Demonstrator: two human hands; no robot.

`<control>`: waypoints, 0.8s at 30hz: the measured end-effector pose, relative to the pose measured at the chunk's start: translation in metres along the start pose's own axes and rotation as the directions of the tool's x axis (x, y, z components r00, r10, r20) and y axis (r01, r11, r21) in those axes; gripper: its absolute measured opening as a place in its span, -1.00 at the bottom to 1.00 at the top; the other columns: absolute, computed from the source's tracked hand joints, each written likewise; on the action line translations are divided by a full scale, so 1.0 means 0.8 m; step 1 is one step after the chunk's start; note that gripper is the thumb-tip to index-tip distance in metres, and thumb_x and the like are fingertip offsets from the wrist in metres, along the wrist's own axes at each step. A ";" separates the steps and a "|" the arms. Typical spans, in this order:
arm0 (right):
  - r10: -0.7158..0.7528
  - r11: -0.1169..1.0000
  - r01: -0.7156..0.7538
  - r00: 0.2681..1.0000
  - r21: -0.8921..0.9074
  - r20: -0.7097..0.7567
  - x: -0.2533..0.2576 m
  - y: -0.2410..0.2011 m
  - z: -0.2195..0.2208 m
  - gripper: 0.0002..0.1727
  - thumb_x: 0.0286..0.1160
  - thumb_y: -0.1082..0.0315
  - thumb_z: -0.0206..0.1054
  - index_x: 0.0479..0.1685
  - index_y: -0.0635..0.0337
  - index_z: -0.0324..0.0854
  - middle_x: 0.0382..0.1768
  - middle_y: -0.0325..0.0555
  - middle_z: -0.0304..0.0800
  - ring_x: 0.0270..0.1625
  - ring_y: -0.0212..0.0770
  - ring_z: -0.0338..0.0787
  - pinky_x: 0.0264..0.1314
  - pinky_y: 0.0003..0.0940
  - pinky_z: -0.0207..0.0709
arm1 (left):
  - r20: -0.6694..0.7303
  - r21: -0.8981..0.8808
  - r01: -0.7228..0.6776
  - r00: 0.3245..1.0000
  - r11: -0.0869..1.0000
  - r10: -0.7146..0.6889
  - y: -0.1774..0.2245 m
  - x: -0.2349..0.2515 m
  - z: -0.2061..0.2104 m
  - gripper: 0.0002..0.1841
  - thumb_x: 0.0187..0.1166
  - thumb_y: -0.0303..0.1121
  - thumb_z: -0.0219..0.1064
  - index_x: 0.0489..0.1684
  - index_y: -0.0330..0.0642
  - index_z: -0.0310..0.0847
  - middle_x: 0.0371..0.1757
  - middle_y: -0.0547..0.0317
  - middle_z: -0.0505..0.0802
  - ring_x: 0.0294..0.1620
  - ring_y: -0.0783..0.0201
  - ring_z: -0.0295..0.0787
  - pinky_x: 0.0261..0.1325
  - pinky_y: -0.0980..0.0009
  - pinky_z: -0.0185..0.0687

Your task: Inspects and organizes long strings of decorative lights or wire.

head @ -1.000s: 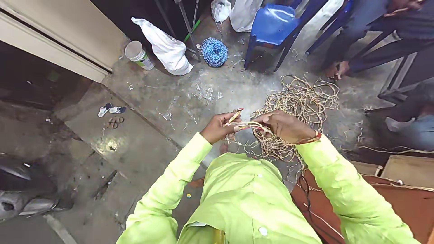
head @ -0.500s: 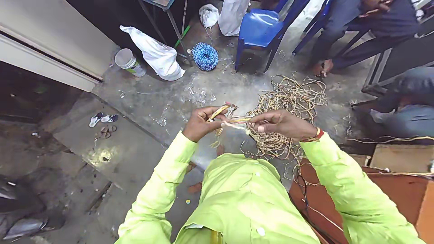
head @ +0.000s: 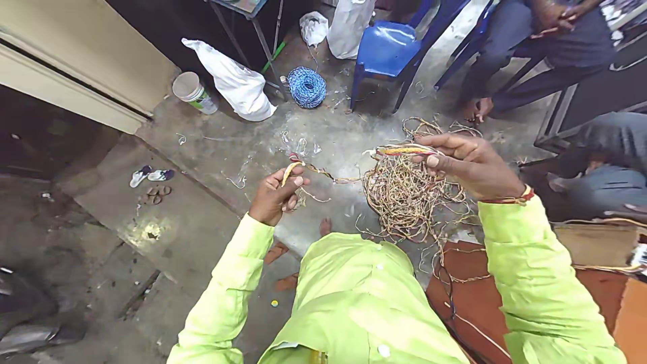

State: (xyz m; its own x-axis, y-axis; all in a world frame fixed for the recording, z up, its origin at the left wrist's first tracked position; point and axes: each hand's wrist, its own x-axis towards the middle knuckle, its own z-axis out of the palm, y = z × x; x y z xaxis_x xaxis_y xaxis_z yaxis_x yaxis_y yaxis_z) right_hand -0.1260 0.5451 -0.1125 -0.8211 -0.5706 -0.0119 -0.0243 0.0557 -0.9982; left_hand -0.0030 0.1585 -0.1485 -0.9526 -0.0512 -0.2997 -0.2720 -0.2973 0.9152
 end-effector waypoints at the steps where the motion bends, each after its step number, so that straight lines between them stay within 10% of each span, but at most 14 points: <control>1: -0.007 1.000 0.007 1.000 -0.001 0.018 -0.002 0.001 -0.002 -0.60 0.57 0.37 0.32 0.37 0.21 0.65 0.04 -0.13 0.90 -0.16 -0.43 0.82 -0.18 -0.59 0.70 | -0.012 -0.036 0.002 1.000 0.999 -0.002 0.001 -0.001 0.004 -0.72 0.71 -0.48 0.24 0.32 -0.24 0.65 -0.09 0.01 0.90 -0.77 0.58 0.42 -0.73 0.70 0.35; 7: -0.032 0.999 0.033 0.999 -0.036 0.033 -0.011 0.013 -0.006 -0.66 0.55 0.37 0.36 0.27 0.17 0.75 0.05 -0.21 0.92 -0.09 -0.44 0.84 -0.11 -0.58 0.73 | -0.028 -0.054 -0.036 0.999 0.998 0.035 0.014 0.007 0.031 -0.83 0.77 -0.31 0.24 0.07 -0.15 0.68 -0.37 0.24 0.80 -0.81 0.63 0.27 -0.79 0.75 0.17; 14: -0.053 0.998 0.053 0.999 0.042 -0.001 -0.012 0.016 -0.004 -0.70 0.58 0.33 0.35 0.23 0.15 0.77 -0.04 -0.20 0.92 -0.20 -0.45 0.81 -0.16 -0.58 0.70 | -0.066 0.022 -0.138 0.988 0.990 0.139 0.038 0.026 0.039 -0.74 0.79 -0.37 0.17 0.24 -0.27 0.66 -0.41 0.29 0.78 -0.77 0.63 0.32 -0.76 0.73 0.23; 19: -0.020 0.964 -0.004 0.996 -0.268 -0.087 -0.015 0.009 -0.016 -0.64 0.62 0.32 0.33 0.33 0.14 0.74 -0.09 -0.19 0.81 -0.41 -0.44 0.63 -0.41 -0.55 0.56 | -0.184 0.074 -0.131 0.973 0.989 0.143 0.094 0.004 0.006 -0.56 0.91 -0.16 -0.10 0.12 -0.17 0.74 -0.70 0.50 0.42 -0.84 0.61 0.11 -0.82 0.71 0.06; 24: -0.046 0.839 0.018 0.998 -0.544 -0.038 -0.025 0.010 -0.004 -0.67 0.57 0.42 0.40 0.28 0.10 0.80 0.04 -0.10 0.84 -0.07 -0.28 0.78 0.02 -0.28 0.70 | -0.016 0.008 -0.094 0.995 0.996 0.094 0.105 -0.006 -0.009 -0.58 0.86 -0.33 -0.13 0.42 -0.21 0.59 -0.46 0.33 0.67 -0.75 0.58 0.36 -0.74 0.71 0.28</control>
State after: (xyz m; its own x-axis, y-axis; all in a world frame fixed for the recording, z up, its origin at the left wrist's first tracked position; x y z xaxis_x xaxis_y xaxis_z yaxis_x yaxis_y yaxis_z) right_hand -0.1118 0.5595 -0.1196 -0.8400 -0.5413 0.0364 -0.3454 0.4819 -0.8052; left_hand -0.0203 0.1269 -0.0720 -0.9716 -0.0946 -0.2168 -0.1825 -0.2833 0.9415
